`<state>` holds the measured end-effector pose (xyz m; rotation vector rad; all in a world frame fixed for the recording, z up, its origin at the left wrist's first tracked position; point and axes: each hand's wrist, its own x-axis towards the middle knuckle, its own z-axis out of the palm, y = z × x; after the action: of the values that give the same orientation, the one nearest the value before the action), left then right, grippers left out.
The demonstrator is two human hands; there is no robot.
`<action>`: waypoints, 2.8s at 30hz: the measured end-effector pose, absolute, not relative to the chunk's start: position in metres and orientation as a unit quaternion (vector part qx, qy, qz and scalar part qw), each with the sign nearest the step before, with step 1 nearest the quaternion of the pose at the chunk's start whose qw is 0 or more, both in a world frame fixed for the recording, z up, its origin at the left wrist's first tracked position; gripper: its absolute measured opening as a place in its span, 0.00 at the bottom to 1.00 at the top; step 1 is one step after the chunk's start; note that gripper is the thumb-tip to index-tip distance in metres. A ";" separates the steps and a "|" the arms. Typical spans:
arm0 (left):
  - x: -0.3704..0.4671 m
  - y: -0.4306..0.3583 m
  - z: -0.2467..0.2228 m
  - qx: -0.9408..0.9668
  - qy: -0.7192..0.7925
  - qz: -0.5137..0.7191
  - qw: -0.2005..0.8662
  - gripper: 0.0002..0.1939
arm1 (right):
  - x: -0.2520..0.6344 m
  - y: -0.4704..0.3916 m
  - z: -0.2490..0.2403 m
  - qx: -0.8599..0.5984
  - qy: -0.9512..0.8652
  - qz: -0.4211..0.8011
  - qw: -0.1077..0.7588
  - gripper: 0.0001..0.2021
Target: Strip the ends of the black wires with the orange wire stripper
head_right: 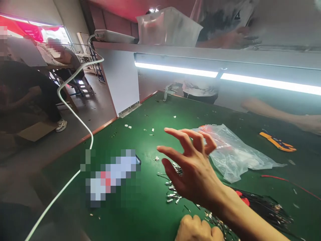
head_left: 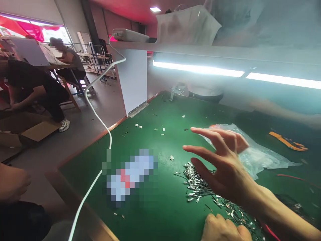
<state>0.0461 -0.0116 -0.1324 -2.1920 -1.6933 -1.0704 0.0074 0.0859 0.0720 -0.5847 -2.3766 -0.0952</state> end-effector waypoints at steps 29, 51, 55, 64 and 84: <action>0.061 0.026 0.001 -0.524 -0.570 -0.441 -0.454 0.14 | 0.199 0.009 -0.021 -0.459 -0.308 0.725 0.411 0.16; 0.008 0.038 -0.019 -0.505 -0.538 -0.537 -0.408 0.12 | 0.238 0.012 -0.020 -0.691 -0.678 0.152 0.201 0.16; 0.007 0.037 -0.031 -0.507 -0.552 -0.552 -0.365 0.11 | 0.230 0.006 -0.024 -0.670 -0.717 0.150 0.123 0.20; 0.005 0.037 -0.034 -0.468 -0.578 -0.577 -0.338 0.19 | 0.223 -0.010 -0.024 -0.683 -0.710 0.170 0.017 0.37; -0.002 0.034 0.021 -0.186 -0.458 -0.658 -0.568 0.25 | 0.223 -0.012 -0.028 -0.223 -0.307 0.862 0.336 0.25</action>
<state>-0.0018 0.0342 0.0209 -0.9817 -2.4223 -3.4781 0.2227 -0.0118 -0.0284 -0.5804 -0.7994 2.2493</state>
